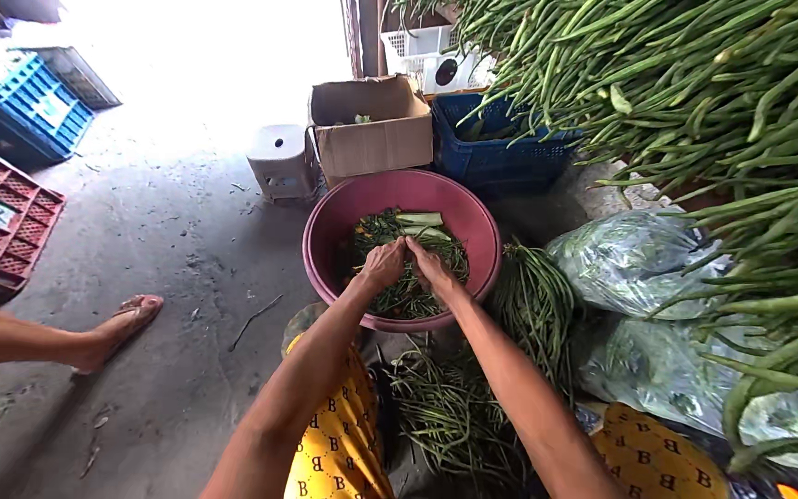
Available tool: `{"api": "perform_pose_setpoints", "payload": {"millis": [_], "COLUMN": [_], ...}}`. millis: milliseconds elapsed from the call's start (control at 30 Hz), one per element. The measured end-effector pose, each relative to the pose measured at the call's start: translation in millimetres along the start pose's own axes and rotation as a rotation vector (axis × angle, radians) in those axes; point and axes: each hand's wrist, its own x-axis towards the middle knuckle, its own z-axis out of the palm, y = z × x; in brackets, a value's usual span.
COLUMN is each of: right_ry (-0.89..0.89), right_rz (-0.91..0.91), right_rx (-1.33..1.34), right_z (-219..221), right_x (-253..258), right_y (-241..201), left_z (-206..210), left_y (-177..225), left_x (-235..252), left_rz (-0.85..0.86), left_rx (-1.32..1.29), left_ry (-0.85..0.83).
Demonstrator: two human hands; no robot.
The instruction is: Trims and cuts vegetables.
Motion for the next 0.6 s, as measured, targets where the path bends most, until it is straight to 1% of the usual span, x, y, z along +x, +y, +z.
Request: {"api": "perform_pose_setpoints", "payload": {"millis": [67, 167, 233, 300, 367, 433, 500, 567, 600], "right_ry": [-0.061, -0.074, -0.100, -0.113, -0.086, -0.059, -0.035, -0.001, 0.033], "right_rz": [0.064, 0.100, -0.002, -0.140, -0.235, -0.293, -0.323, -0.348, -0.359], "right_rx": [0.065, 0.094, 0.035, -0.079, -0.155, -0.187, -0.195, -0.171, -0.168], "right_z": [-6.5, -19.8, -22.2, -22.8, -24.0, -26.1, -29.9, -34.5, -37.2], "right_x": [-0.2, -0.1, 1.0, 3.7, 7.0, 8.8, 6.9, 5.4, 5.0], "right_y": [-6.0, -13.1, -12.9, -10.1, -6.9, -4.1, -4.3, -3.7, -3.0], "left_z": [-0.1, -0.9, 0.0, 0.9, 1.0, -0.9, -4.1, -8.5, -8.3], "left_y": [-1.3, -6.7, -9.3, -6.3, -4.3, -4.4, -4.8, -6.6, -8.1], "left_x": [0.8, 2.9, 3.2, 1.6, 0.5, 0.1, -2.9, -4.9, -2.8], "left_rz": [-0.020, 0.027, 0.107, 0.170, 0.195, 0.185, 0.158, 0.036, -0.007], "left_rx": [-0.053, -0.300, -0.412, -0.450, -0.465, -0.555, -0.753, -0.938, -0.990], "left_ry": [0.016, -0.006, -0.043, -0.096, -0.126, -0.167, -0.184, -0.172, -0.158]}}
